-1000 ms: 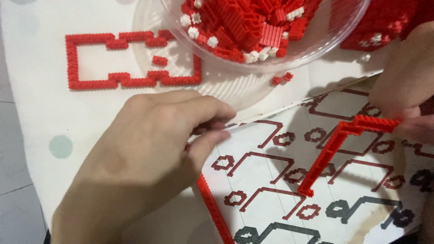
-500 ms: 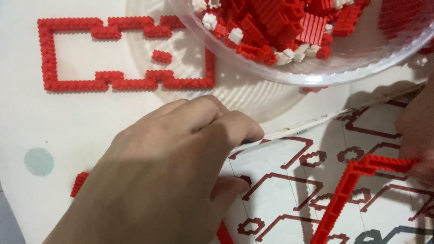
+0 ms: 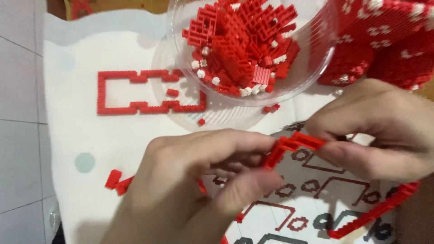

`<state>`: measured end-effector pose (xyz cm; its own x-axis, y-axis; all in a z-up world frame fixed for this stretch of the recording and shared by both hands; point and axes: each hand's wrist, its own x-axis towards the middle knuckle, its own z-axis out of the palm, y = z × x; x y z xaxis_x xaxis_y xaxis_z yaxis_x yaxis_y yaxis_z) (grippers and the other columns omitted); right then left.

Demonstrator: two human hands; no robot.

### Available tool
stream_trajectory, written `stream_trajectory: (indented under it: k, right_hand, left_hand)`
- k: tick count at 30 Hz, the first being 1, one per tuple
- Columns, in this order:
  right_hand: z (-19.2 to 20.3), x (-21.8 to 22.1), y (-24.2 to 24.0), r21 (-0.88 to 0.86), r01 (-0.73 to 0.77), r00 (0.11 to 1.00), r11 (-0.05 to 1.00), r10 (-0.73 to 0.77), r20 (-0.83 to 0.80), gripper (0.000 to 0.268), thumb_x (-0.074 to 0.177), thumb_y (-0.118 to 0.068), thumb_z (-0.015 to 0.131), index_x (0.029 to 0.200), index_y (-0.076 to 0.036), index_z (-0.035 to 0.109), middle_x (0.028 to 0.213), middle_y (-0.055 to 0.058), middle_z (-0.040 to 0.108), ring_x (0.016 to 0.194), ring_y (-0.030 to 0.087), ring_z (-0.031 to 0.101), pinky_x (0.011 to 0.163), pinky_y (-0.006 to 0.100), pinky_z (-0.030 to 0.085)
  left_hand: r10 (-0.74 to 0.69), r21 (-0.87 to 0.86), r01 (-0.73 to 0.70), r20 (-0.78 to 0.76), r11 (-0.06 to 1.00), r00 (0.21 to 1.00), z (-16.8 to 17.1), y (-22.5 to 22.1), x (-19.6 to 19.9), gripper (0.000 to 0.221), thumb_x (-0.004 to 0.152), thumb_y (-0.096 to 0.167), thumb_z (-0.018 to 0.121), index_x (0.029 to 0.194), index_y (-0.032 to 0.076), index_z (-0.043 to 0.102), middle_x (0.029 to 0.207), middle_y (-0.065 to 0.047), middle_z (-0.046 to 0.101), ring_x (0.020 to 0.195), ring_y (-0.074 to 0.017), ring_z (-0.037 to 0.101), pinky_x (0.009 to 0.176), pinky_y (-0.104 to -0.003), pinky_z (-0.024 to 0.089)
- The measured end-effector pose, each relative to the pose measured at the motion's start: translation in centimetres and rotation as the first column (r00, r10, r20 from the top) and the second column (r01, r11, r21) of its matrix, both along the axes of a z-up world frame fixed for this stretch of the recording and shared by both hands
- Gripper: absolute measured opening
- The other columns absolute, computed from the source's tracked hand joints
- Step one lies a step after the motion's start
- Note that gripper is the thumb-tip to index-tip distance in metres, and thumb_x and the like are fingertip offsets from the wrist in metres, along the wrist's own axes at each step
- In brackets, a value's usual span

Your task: Assembling a red plastic toy structure using interlocking blocks on a floor surface.

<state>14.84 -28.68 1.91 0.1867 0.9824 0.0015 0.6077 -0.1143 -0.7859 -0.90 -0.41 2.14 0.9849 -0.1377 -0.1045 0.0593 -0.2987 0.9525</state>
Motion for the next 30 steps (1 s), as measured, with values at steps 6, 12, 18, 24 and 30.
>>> stream_trajectory:
  k: [6,12,18,24,30]
  right_hand:
    - [1.1,-4.6,6.0,-0.034,0.198,0.975,0.980,-0.193,0.105,0.039,0.100,-0.032,0.048,0.067,-0.015,0.062,0.048,-0.003,0.053,0.036,0.016,0.046,0.037,0.029,0.038]
    - [0.4,-7.2,6.9,-0.123,0.479,0.867,0.869,-0.446,0.222,0.030,0.105,-0.031,0.052,0.080,-0.015,0.052,0.053,0.003,0.044,0.045,0.021,0.040,0.047,0.036,0.034]
    - [1.4,-7.9,7.0,-0.010,0.452,0.877,0.892,-0.442,0.190,0.033,0.105,-0.032,0.048,0.079,-0.013,0.049,0.053,0.003,0.043,0.043,0.020,0.039,0.045,0.035,0.032]
    - [1.3,-7.7,6.6,0.116,0.525,0.850,0.843,-0.527,-0.017,0.035,0.107,-0.030,0.041,0.078,-0.011,0.046,0.056,-0.002,0.041,0.045,0.012,0.039,0.041,0.028,0.032]
    - [0.4,-8.2,7.1,0.261,0.520,0.804,0.813,-0.569,0.172,0.021,0.096,-0.022,0.060,0.080,-0.010,0.055,0.056,-0.002,0.038,0.049,0.013,0.030,0.044,0.028,0.026]
  left_hand:
    - [0.176,-0.155,-0.163,0.080,0.974,0.981,-0.3,-0.6,-0.1,0.021,0.089,0.020,0.071,0.105,0.007,0.076,0.082,-0.003,0.082,0.068,-0.0077,0.079,0.062,-0.018,0.066]
    - [0.195,-0.073,-0.183,0.238,0.980,0.951,-0.3,-0.8,0.0,0.015,0.097,0.021,0.062,0.104,0.009,0.070,0.081,0.002,0.072,0.063,-0.0044,0.062,0.057,-0.019,0.056]
    - [0.153,-0.091,-0.127,0.373,0.988,0.915,0.5,-0.5,-0.4,0.014,0.098,0.018,0.061,0.102,0.007,0.069,0.084,0.001,0.071,0.062,-0.0066,0.058,0.057,-0.021,0.050]
    - [0.148,-0.183,-0.072,0.441,0.980,0.885,1.0,-1.0,-1.3,0.019,0.099,0.023,0.061,0.098,0.007,0.071,0.088,-0.003,0.074,0.072,-0.0110,0.066,0.065,-0.022,0.053]
    - [0.276,-0.091,-0.272,0.545,0.958,0.792,1.0,-1.4,-1.1,0.013,0.088,0.008,0.074,0.102,0.008,0.076,0.099,-0.009,0.080,0.084,-0.0148,0.078,0.072,-0.022,0.063]
